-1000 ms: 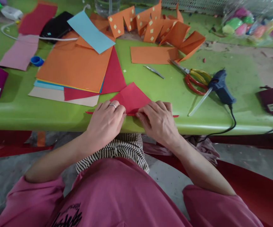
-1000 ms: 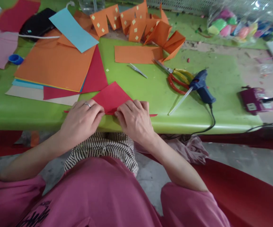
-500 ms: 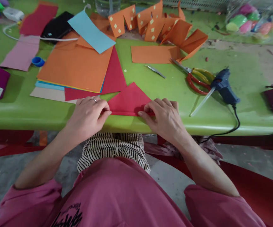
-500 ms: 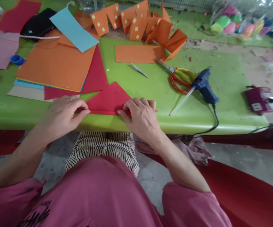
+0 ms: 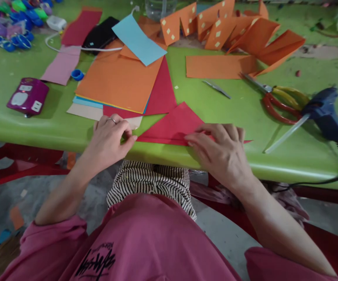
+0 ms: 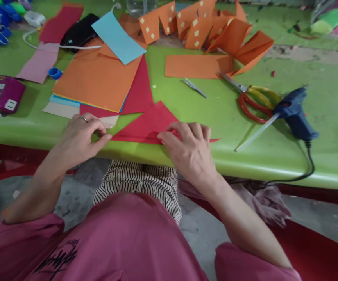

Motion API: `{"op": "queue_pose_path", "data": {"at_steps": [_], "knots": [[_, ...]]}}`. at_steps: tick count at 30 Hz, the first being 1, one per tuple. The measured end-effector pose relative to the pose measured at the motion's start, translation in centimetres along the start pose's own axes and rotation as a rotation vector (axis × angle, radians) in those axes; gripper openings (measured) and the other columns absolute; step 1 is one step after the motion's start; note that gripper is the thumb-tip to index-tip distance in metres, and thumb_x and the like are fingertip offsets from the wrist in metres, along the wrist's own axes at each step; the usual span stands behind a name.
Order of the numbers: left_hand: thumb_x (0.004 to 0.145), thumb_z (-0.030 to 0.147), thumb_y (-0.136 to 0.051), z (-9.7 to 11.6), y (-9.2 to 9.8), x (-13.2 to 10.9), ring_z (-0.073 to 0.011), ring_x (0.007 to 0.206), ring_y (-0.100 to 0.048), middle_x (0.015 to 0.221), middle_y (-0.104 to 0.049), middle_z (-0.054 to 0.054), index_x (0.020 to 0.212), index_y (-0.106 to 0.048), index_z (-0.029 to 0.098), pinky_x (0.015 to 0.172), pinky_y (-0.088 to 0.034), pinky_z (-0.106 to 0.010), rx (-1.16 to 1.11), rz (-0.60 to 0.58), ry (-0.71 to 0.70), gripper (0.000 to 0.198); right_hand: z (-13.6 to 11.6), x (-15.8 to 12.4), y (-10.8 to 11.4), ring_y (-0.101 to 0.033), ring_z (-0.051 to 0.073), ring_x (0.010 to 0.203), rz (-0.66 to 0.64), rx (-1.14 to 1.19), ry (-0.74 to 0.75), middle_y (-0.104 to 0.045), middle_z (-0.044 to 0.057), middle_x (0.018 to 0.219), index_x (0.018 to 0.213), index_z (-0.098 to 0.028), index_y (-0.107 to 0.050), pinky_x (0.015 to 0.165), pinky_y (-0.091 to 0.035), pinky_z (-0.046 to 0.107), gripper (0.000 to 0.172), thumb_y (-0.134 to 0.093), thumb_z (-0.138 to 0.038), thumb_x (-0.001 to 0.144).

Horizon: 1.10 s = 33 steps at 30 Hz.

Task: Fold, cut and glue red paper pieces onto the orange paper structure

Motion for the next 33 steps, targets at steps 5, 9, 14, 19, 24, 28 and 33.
{"op": "queue_pose_path", "data": {"at_steps": [5, 9, 14, 19, 24, 28, 33], "knots": [[0.094, 0.022, -0.06, 0.7, 0.6, -0.7, -0.0294, 0.108, -0.062, 0.115, -0.067, -0.01, 0.117, -0.061, 0.022, 0.095, -0.05, -0.049, 0.024, 0.063, -0.063, 0.023, -1.9, -0.7, 0.2, -0.057, 0.021, 0.095, 0.068, 0.025, 0.177, -0.075, 0.002, 0.107, 0.118, -0.028, -0.072, 0.079, -0.036, 0.037, 0.027, -0.055, -0.015, 0.101], [0.097, 0.011, -0.049, 3.5, 1.0, -1.6, -0.0277, 0.112, -0.063, 0.122, -0.068, -0.01, 0.13, -0.063, 0.023, 0.099, -0.05, -0.047, 0.115, 0.186, -0.206, 0.037, -1.8, -0.7, -0.3, -0.058, 0.019, 0.088, 0.009, 0.105, 0.202, -0.076, 0.003, 0.105, 0.118, -0.024, -0.072, 0.076, -0.038, 0.035, 0.027, -0.052, -0.015, 0.102], [0.102, 0.015, -0.045, 10.6, -1.9, -3.8, -0.0247, 0.13, -0.059, 0.14, -0.066, -0.014, 0.142, -0.056, 0.008, 0.111, -0.045, -0.038, 0.191, 0.296, -0.533, 0.041, -1.9, -0.5, -0.5, -0.059, 0.021, 0.093, -0.021, 0.115, 0.188, -0.077, 0.004, 0.105, 0.115, -0.025, -0.074, 0.078, -0.04, 0.037, 0.027, -0.056, -0.012, 0.099], [0.103, 0.048, -0.045, 11.8, -4.8, -4.2, -0.032, 0.138, -0.055, 0.147, -0.059, -0.023, 0.145, -0.05, -0.004, 0.12, -0.038, -0.045, 0.198, 0.329, -0.466, 0.066, -1.3, -0.8, -0.8, -0.061, 0.02, 0.095, -0.041, 0.148, 0.13, -0.077, 0.003, 0.11, 0.121, -0.028, -0.072, 0.083, -0.041, 0.038, 0.029, -0.055, -0.018, 0.101], [0.103, 0.049, -0.047, 11.6, -5.6, -4.3, -0.0353, 0.141, -0.052, 0.151, -0.054, -0.025, 0.153, -0.038, -0.005, 0.123, -0.035, -0.048, 0.215, 0.289, -0.47, 0.074, 2.6, -1.6, -0.1, -0.063, 0.019, 0.088, -0.071, 0.222, -0.092, -0.076, 0.004, 0.096, 0.103, -0.023, -0.073, 0.085, -0.04, 0.037, 0.021, -0.054, -0.031, 0.103], [0.103, 0.05, -0.048, 11.6, -5.5, -4.4, -0.036, 0.141, -0.052, 0.152, -0.053, -0.026, 0.159, -0.025, -0.003, 0.122, -0.035, -0.049, 0.212, 0.272, -0.467, 0.081, 5.0, -2.3, -0.4, -0.061, 0.021, 0.084, -0.186, 0.272, -0.216, -0.073, 0.004, 0.087, 0.091, -0.022, -0.069, 0.084, -0.037, 0.038, 0.028, -0.053, -0.042, 0.102], [0.101, 0.047, -0.053, 11.5, -5.6, -4.4, -0.0374, 0.14, -0.052, 0.151, -0.053, -0.026, 0.161, -0.019, -0.003, 0.122, -0.036, -0.05, 0.22, 0.254, -0.476, 0.085, 5.8, -2.3, -1.0, -0.057, 0.024, 0.089, -0.287, 0.253, -0.306, -0.07, 0.006, 0.088, 0.085, -0.021, -0.066, 0.082, -0.035, 0.039, 0.03, -0.056, -0.046, 0.099]]}}
Point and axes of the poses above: each hand's wrist, its own x-axis towards the middle knuckle, its own y-axis out of the back of the hand, z = x × y, the point moved 9 cm from there along x, towards the middle knuckle
